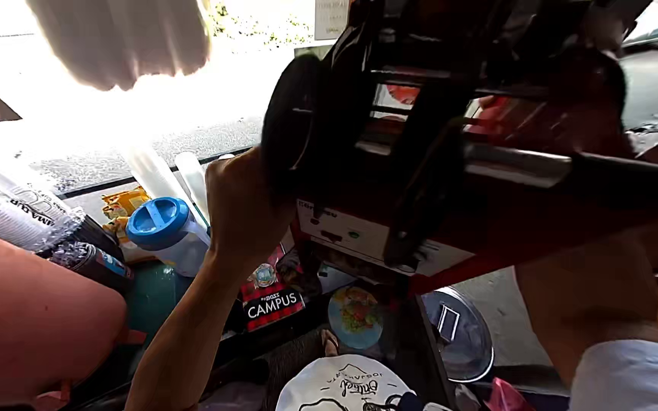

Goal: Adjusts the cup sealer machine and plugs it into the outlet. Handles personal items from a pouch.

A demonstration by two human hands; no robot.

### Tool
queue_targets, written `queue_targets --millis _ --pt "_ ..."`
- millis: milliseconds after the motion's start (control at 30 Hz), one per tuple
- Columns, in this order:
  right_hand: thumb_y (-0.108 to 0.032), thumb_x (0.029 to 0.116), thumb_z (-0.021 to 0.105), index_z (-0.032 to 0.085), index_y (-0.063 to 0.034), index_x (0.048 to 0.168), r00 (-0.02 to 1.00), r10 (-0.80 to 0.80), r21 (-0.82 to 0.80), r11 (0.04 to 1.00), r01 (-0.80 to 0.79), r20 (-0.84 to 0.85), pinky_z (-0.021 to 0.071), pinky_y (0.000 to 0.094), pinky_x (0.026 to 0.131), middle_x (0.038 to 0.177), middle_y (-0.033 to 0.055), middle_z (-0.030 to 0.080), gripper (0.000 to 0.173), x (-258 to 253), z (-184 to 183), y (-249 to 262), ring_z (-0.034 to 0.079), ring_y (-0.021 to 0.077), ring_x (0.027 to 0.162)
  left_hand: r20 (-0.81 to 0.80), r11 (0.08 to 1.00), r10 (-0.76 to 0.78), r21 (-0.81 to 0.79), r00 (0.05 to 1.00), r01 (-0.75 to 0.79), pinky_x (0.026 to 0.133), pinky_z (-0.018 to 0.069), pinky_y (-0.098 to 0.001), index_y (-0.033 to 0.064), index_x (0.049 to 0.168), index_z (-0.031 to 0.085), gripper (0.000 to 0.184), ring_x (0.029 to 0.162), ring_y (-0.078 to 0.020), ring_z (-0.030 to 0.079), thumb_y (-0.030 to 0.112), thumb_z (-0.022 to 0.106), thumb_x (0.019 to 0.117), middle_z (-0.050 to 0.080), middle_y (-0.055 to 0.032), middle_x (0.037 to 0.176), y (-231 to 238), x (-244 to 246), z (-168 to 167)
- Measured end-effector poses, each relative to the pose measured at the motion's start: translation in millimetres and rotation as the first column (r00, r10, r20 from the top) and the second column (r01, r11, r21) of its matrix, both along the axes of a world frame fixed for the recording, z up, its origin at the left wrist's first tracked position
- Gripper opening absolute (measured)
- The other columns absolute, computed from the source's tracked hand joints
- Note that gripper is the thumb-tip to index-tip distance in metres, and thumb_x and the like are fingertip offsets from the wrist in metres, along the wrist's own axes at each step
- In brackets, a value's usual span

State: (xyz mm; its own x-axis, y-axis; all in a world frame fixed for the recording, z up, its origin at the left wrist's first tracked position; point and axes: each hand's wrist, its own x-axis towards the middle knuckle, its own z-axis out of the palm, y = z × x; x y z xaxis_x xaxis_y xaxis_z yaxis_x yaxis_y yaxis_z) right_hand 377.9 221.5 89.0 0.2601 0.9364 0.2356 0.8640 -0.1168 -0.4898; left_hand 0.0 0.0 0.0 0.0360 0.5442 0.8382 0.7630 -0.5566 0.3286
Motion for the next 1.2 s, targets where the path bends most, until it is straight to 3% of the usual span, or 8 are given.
queue_targets --millis 100,333,433,567,767,867,967,1200 --pt "-0.016 0.1055 0.051 0.063 -0.0012 0.128 0.977 0.114 0.268 0.961 -0.063 -0.18 0.054 0.0416 0.09 0.117 0.0168 0.066 0.03 -58.7 -28.7 25.2 0.066 0.0245 0.103 0.002 0.965 0.208 -0.165 0.978 -0.205 0.054 0.0484 -0.042 0.0042 0.084 0.063 0.025 0.059 -0.0198 0.061 0.027 0.067 0.0929 0.061 -0.0085 0.068 37.8 2.7 -8.9" --pt "0.0 0.1062 0.038 0.047 0.0173 0.141 0.935 0.301 0.142 0.95 -0.278 -0.188 0.032 0.0517 0.117 0.148 0.0372 0.047 0.04 -102.5 -52.3 139.9 0.043 0.0471 0.143 -0.061 0.883 0.42 -0.201 0.905 -0.424 0.065 0.0479 -0.0535 -0.0039 0.088 0.063 0.027 0.071 -0.0303 0.065 0.023 0.066 0.0905 0.064 -0.0179 0.075 138.7 10.8 -22.3" --pt "-0.003 0.1078 0.038 0.05 0.0129 0.141 0.896 0.288 0.122 0.957 -0.262 -0.338 0.0348 0.0433 0.116 0.148 0.0294 0.05 0.039 -118.2 -58.9 175.9 0.047 0.0356 0.142 -0.041 0.877 0.446 -0.182 0.894 -0.445 0.069 0.0512 -0.0505 -0.0034 0.092 0.066 0.025 0.076 -0.0275 0.068 0.021 0.069 0.09 0.068 -0.0187 0.081 166.2 8.9 -36.1" --pt "-0.001 0.1068 0.041 0.059 0.0098 0.118 0.639 0.31 0.228 0.951 -0.21 -0.704 0.0462 0.0271 0.091 0.11 0.0137 0.06 0.023 -136.6 -66.6 211.4 0.056 0.0129 0.1 -0.001 0.841 0.509 -0.211 0.861 -0.498 0.075 0.0516 -0.0476 -0.0028 0.092 0.068 0.024 0.081 -0.0239 0.069 0.021 0.069 0.0919 0.069 -0.0178 0.085 192.3 16.0 -44.9" --pt "0.003 0.1046 0.044 0.056 0.0065 0.092 0.543 0.337 0.26 0.941 -0.217 -0.769 0.0449 0.0176 0.068 0.077 0.0019 0.048 0.018 -137.2 -89.5 255.1 0.047 0.0033 0.067 -0.012 0.818 0.528 -0.259 0.849 -0.513 0.072 0.0523 -0.0481 -0.0017 0.09 0.068 0.023 0.077 -0.0251 0.07 0.021 0.068 0.0923 0.07 -0.0162 0.081 222.6 22.0 -61.3" --pt "-0.005 0.1092 0.038 0.06 0.0061 0.112 0.578 0.235 0.162 0.971 -0.175 -0.782 0.0464 0.0246 0.083 0.1 0.0082 0.057 0.024 -138.8 -99.3 266.9 0.055 0.0092 0.09 -0.01 0.811 0.522 -0.303 0.853 -0.5 0.068 0.051 -0.0474 -0.0002 0.085 0.068 0.021 0.072 -0.023 0.068 0.02 0.067 0.0919 0.069 -0.014 0.076 235.0 24.9 -68.6" --pt "-0.003 0.1041 0.046 0.058 0.0071 0.134 0.839 0.25 0.035 0.963 -0.267 -0.484 0.0409 0.0363 0.109 0.139 0.0204 0.059 0.034 -130.2 -118.8 282.8 0.054 0.0239 0.132 -0.06 0.795 0.52 -0.331 0.852 -0.509 0.064 0.0478 -0.0498 0.0004 0.082 0.067 0.025 0.068 -0.0265 0.067 0.021 0.063 0.0952 0.066 -0.0142 0.071 242.6 29.7 -80.0" --pt "-0.001 0.1021 0.049 0.06 0.008 0.13 0.827 0.241 -0.004 0.959 -0.282 -0.508 0.0425 0.0343 0.107 0.135 0.0199 0.061 0.031 -133.1 -136.9 294.7 0.056 0.0218 0.129 -0.113 0.78 0.517 -0.346 0.849 -0.521 0.061 0.046 -0.0497 0.0002 0.081 0.065 0.027 0.065 -0.0263 0.064 0.023 0.063 0.095 0.064 -0.0142 0.068 244.8 30.2 -91.6"
